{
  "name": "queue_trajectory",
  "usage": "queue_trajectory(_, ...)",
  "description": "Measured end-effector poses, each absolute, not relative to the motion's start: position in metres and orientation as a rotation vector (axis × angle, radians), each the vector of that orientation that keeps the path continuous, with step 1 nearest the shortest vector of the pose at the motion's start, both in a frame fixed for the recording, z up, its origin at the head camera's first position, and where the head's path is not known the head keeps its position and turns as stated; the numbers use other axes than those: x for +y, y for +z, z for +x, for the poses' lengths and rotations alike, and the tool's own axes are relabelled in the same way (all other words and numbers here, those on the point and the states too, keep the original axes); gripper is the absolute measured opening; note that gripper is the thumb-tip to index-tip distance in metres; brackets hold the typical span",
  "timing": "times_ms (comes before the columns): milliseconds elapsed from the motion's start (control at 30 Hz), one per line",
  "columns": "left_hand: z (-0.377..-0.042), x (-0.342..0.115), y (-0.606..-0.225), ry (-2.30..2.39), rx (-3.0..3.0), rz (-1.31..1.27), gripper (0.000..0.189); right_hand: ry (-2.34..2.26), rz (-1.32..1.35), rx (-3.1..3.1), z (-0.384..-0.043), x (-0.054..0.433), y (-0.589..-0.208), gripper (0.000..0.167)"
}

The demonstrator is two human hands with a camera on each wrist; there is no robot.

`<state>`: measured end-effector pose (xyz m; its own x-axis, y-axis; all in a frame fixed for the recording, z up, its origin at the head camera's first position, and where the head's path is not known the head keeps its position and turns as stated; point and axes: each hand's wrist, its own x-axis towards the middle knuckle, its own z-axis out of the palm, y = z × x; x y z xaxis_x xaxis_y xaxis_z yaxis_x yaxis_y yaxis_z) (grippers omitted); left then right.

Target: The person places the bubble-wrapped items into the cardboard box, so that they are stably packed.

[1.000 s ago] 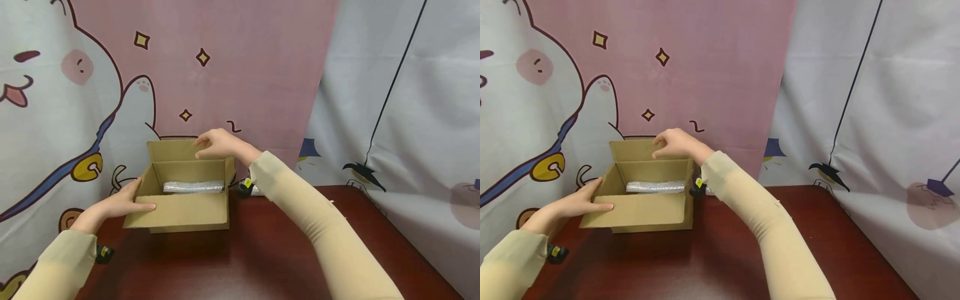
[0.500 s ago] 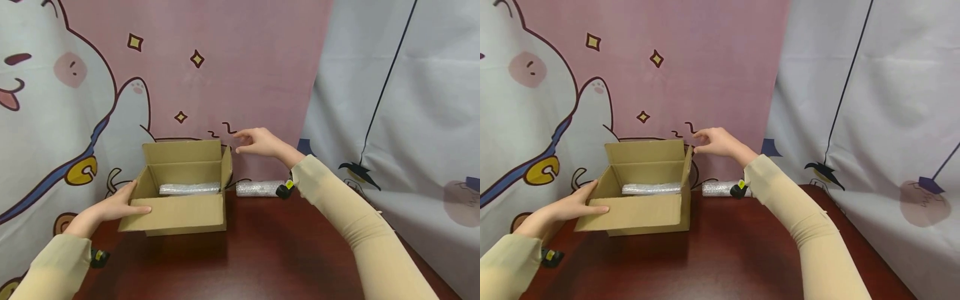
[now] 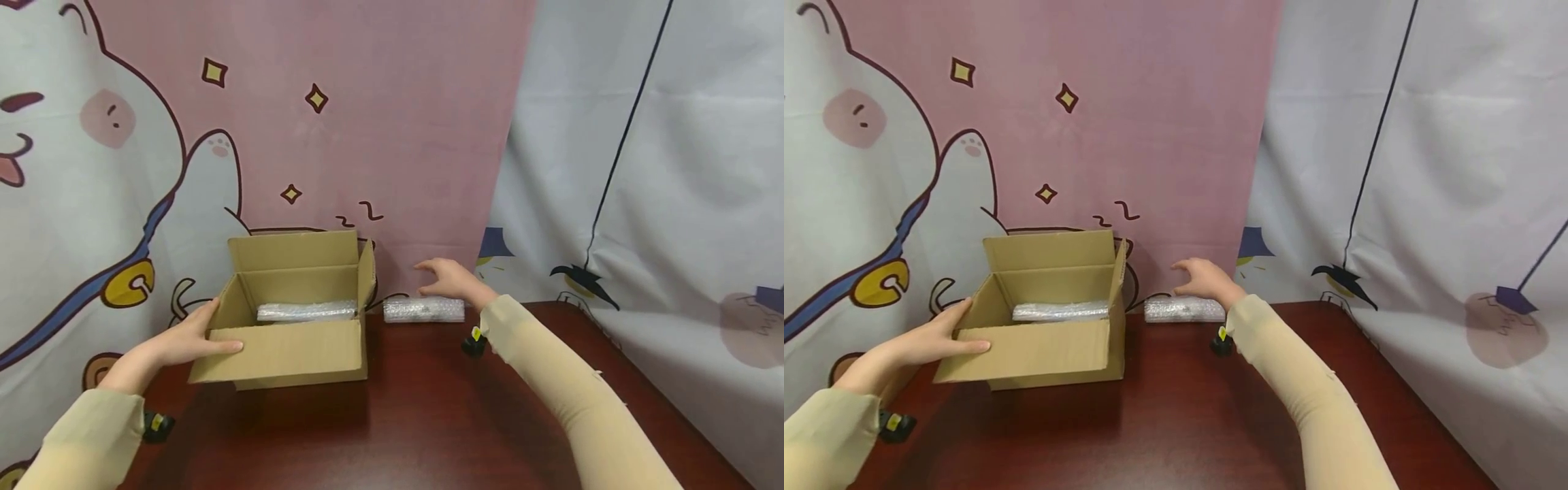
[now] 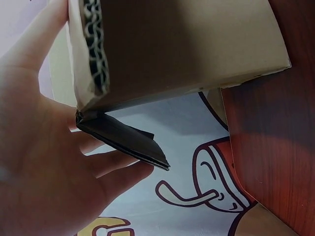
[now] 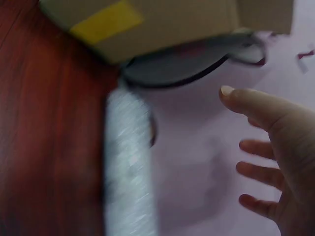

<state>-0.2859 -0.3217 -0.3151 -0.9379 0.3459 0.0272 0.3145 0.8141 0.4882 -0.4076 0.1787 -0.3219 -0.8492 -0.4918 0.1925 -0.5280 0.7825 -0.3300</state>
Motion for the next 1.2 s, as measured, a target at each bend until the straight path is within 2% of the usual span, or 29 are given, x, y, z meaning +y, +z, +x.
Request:
queue_trajectory(200, -0.287, -0.322, -0.313, 0.784, 2.927, 0.54, 0.115, 0.544, 0.793, -2.924, -0.421, 0.186, -0.359, 0.069)
queue_trajectory(433, -0.29, -0.32, -0.312, 0.779, 2.94, 0.544, 0.115, 0.457, 0.725, -2.929, -0.43, 0.189, -0.384, 0.074)
queue_trajectory(700, -0.292, -0.321, -0.314, 0.77, 2.953, 0.542, 0.116, 0.414, 0.612, -2.979, -0.437, 0.189, -0.403, 0.078)
queue_trajectory(1200, -0.289, -0.325, -0.319, 0.77, 2.949, 0.526, 0.115, 0.296, 0.641, -2.959, -0.449, 0.182, -0.426, 0.079)
